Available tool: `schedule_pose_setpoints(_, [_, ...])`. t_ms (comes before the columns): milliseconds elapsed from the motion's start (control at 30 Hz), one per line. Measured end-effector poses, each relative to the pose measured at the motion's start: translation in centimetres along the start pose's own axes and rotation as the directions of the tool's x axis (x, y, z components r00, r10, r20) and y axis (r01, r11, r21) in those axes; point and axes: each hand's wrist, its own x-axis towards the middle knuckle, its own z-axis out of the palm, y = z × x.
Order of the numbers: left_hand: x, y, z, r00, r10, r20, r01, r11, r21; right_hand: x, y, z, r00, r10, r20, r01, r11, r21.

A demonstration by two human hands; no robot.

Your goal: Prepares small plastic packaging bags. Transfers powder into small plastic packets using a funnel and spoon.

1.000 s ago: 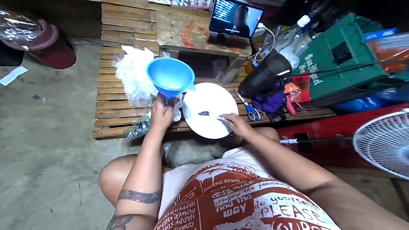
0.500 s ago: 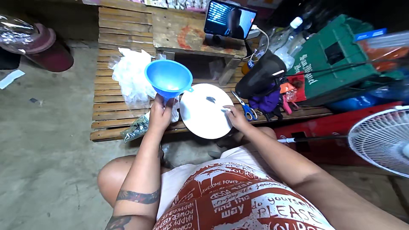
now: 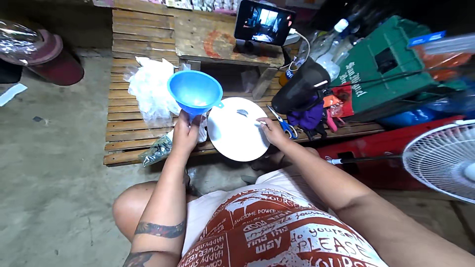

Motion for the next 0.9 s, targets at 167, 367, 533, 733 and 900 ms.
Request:
schedule_pose_setpoints(167, [0.2,-0.3,-0.4,1.000,0.022,0.002,-0.022,1.000,-0.002,-4.3,0.2,1.5,0.983,-0.123,0.137,0.121,0.992,0.020])
schedule_pose_setpoints(367, [0.1,0.0,-0.2,1.000,0.017,0.011,-0.016,1.000,-0.011,-3.4,0.6,0.1,0.988,-0.130,0.077,0.123,0.988,0.092])
schedule_pose_setpoints(533, [0.0,-0.1,-0.1,1.000,0.011,0.014,-0.011,1.000,-0.015,0.1,0.2,-0.6,1.000,0.025,0.007,-0.026,0.999,0.029])
schedule_pose_setpoints(733, [0.2,-0.3,-0.3,1.000,0.019,0.007,-0.019,1.000,-0.022,-3.5,0.2,-0.1,0.963,-0.186,0.195,0.174,0.982,0.081])
schedule_pose_setpoints(900, [0.2,0.0,0.0,1.000,0.026,0.002,-0.026,0.999,-0.027,-1.4,0.6,-1.5,0.987,-0.134,0.085,0.124,0.985,0.116])
